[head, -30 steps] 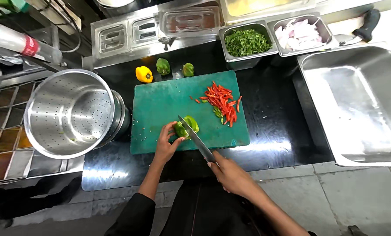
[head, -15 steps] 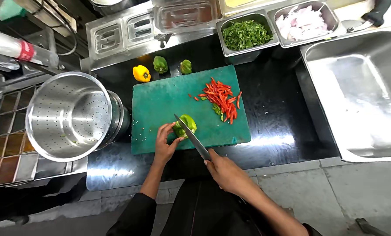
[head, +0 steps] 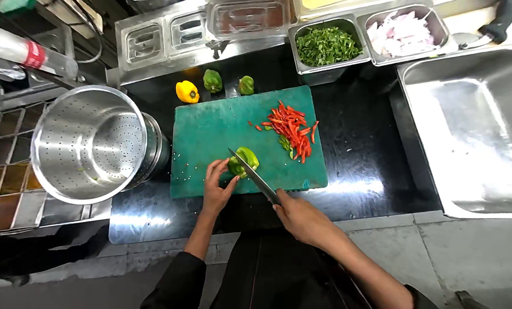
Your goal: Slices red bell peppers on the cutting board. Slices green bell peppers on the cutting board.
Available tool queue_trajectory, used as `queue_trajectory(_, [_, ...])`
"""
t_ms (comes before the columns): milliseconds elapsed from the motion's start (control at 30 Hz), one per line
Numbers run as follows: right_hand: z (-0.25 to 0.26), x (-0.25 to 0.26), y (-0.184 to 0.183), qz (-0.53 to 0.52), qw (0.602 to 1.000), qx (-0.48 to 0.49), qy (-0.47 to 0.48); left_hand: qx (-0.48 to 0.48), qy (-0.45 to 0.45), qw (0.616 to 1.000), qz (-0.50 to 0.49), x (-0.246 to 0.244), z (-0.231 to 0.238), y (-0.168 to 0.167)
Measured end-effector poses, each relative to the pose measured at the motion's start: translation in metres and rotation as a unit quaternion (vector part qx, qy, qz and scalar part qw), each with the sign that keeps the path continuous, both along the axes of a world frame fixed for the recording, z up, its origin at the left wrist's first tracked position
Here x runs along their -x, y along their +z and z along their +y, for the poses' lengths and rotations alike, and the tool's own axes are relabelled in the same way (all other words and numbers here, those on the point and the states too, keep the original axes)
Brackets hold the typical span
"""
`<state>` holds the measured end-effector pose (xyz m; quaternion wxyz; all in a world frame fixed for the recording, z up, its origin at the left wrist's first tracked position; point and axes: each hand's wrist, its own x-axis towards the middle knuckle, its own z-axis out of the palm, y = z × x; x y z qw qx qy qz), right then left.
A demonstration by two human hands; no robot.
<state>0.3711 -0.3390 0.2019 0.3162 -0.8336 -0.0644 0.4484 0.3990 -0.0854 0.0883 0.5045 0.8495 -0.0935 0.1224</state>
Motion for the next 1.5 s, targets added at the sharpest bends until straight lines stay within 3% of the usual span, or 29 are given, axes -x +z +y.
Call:
queue_trajectory(267, [0.033,-0.022,-0.012,-0.025,0.999,-0.01,-0.029,0.008,0.015,1.0,0.007,-0.001,-0.002,0.0])
queue_trajectory(467, [0.022,0.0,-0.009,-0.033,0.999,0.029,0.015,0.039,0.016,0.999,0.009,-0.001,-0.003,0.0])
queue_trajectory(667, [0.041,-0.015,-0.024,-0.037,0.999,-0.007,-0.023,0.035,0.004,0.999,0.007,-0.001,-0.002,-0.002])
queue_trajectory(1000, [0.05,0.001,-0.001,-0.082,0.977,0.178,0.079,0.047,0.059,0.997,0.028,-0.003,-0.008,0.003])
queue_trajectory(1500, [0.053,0.001,0.023,-0.056,0.972,0.207,0.094,0.016,0.143,0.988,0.06,-0.008,-0.022,0.012])
